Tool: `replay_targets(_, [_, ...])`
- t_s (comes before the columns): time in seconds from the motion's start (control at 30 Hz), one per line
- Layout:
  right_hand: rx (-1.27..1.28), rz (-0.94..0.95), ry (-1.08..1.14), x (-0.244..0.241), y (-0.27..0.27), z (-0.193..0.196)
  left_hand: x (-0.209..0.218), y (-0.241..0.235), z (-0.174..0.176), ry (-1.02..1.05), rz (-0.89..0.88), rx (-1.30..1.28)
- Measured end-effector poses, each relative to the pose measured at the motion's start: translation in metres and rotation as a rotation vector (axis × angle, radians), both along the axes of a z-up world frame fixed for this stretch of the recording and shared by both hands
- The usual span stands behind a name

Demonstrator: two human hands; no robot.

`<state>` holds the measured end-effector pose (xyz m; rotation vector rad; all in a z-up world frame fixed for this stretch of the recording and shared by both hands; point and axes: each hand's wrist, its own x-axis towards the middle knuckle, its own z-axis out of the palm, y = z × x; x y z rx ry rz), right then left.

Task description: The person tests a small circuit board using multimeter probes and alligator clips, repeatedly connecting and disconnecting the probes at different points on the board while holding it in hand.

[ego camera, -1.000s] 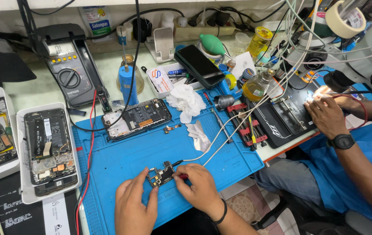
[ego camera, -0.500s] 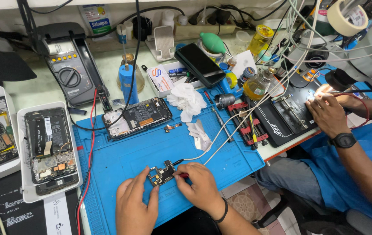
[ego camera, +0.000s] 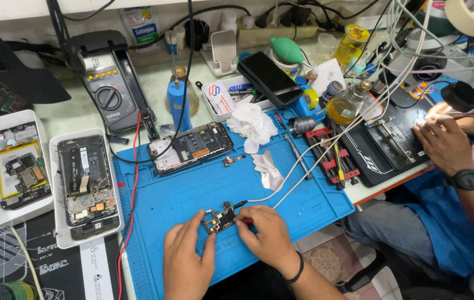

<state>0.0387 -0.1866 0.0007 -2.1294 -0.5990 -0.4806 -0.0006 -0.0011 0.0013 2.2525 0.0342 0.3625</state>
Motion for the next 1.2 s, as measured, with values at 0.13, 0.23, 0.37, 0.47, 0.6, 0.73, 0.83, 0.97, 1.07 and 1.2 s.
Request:
replay_targets(0.13, [0.007, 0.007, -0.008, 0.000, 0.000, 0.000, 0.000, -0.001, 0.003, 0.045, 0.018, 0.000])
replay_targets(0.23, [0.009, -0.007, -0.003, 0.000, 0.001, 0.000, 0.001, -0.001, 0.003, 0.022, -0.001, 0.011])
replay_targets(0.37, [-0.004, -0.015, 0.016, 0.000, 0.001, 0.001, 0.001, -0.001, 0.003, 0.054, 0.001, 0.016])
replay_targets(0.47, [0.012, 0.007, -0.005, 0.002, 0.001, 0.003, 0.002, 0.000, 0.002, 0.050, 0.002, 0.017])
replay_targets(0.6, [-0.010, -0.016, 0.011, 0.000, 0.000, 0.002, 0.000, 0.000, -0.004, 0.045, 0.012, -0.006])
replay_targets(0.73, [0.015, -0.002, -0.003, 0.000, -0.002, 0.001, 0.002, 0.000, -0.010, 0.020, 0.023, 0.030])
replay_targets(0.83, [0.023, 0.001, 0.007, 0.001, -0.004, 0.002, 0.004, 0.000, -0.014, 0.007, 0.019, 0.090])
replay_targets(0.97, [0.025, -0.006, 0.013, 0.001, -0.004, 0.003, 0.003, 0.001, -0.016, 0.037, 0.026, 0.074])
replay_targets(1.07, [0.018, -0.017, -0.012, 0.001, -0.003, 0.002, 0.002, 0.000, -0.017, 0.029, 0.019, 0.058])
replay_targets(1.2, [0.022, -0.006, 0.008, 0.001, -0.002, 0.004, 0.002, 0.002, -0.016, 0.031, 0.020, 0.066])
